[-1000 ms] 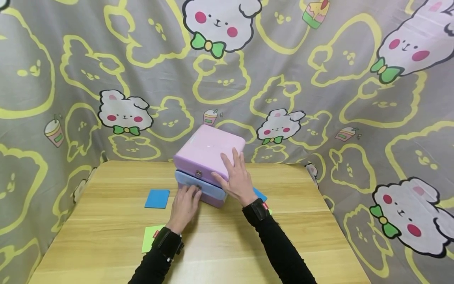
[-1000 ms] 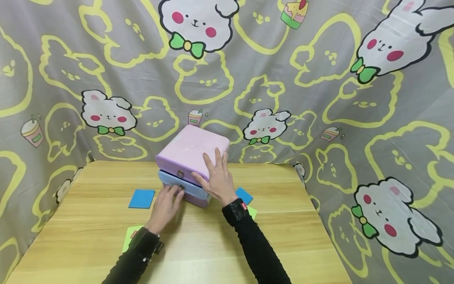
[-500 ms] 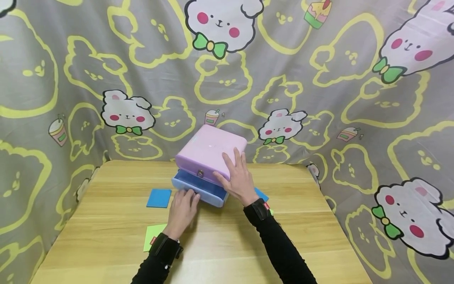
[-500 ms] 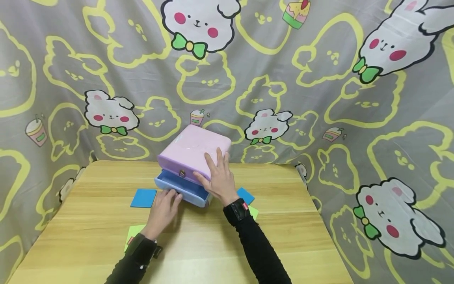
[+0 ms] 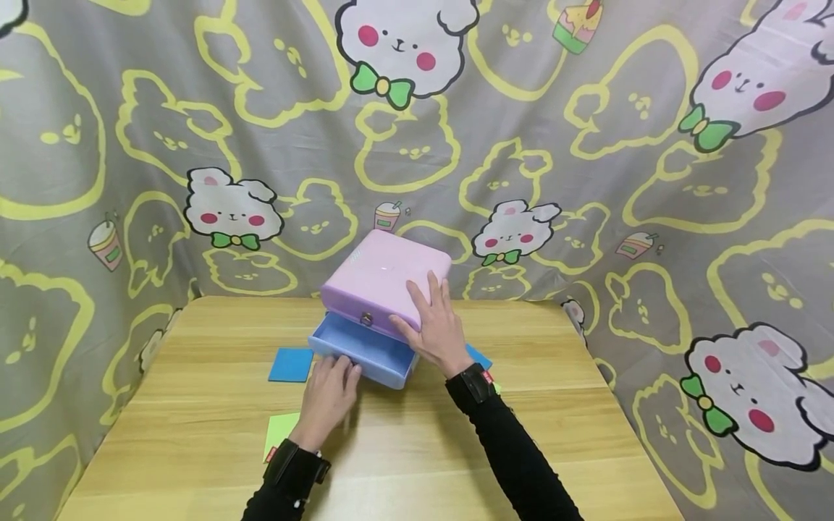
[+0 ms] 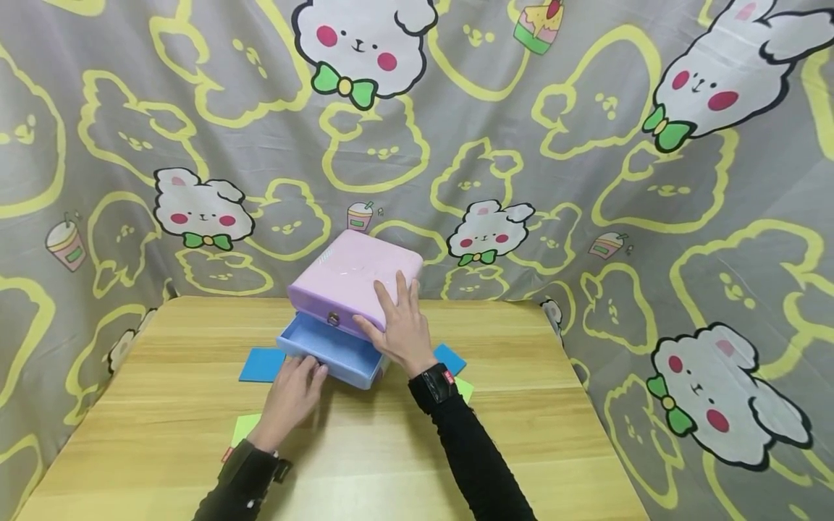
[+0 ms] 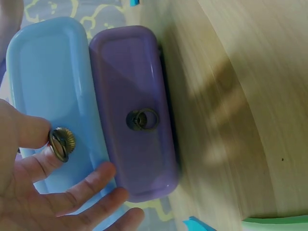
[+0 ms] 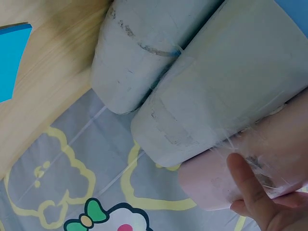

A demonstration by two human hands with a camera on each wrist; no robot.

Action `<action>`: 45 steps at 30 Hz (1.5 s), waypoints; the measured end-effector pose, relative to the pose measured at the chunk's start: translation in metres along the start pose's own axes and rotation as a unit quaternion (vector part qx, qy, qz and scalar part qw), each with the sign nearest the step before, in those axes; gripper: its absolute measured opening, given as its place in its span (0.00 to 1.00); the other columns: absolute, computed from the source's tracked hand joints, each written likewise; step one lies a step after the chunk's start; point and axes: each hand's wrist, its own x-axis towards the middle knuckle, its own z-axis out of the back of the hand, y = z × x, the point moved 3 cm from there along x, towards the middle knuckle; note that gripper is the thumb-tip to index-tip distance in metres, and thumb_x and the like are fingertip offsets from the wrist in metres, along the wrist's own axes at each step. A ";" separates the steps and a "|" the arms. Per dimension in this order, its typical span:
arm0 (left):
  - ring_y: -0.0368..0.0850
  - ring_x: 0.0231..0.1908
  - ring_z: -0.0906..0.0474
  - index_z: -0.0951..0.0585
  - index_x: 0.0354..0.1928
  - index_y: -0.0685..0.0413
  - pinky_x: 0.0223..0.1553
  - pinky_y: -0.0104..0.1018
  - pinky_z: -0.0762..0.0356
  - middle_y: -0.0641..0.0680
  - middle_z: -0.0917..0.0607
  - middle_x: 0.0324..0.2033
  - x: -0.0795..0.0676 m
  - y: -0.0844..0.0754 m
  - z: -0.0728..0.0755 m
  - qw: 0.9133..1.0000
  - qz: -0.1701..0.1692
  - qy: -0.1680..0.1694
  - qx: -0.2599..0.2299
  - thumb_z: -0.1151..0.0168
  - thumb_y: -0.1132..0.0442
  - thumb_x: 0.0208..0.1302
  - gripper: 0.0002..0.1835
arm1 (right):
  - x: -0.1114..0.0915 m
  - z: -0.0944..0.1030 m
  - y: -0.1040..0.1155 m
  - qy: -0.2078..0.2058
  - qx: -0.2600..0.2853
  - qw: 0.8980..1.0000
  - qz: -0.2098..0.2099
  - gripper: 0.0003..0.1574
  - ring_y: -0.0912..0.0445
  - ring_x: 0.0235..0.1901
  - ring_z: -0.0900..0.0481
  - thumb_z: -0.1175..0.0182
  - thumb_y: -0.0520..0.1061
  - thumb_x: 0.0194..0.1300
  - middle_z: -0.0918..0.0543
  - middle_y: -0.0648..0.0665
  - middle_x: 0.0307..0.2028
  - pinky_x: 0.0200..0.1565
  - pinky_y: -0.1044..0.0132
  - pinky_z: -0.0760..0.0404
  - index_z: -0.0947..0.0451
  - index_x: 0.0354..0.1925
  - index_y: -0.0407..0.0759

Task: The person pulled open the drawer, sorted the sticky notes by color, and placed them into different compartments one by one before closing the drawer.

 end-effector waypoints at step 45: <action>0.50 0.36 0.29 0.29 0.25 0.53 0.34 0.38 0.29 0.52 0.27 0.26 -0.030 0.000 0.014 0.999 0.008 0.024 0.025 0.41 0.62 0.70 0.14 | -0.001 -0.003 -0.002 -0.011 0.010 1.000 -0.005 0.58 0.25 0.75 0.44 0.73 0.87 0.63 0.46 0.35 0.80 0.46 0.29 0.17 0.38 0.75 0.57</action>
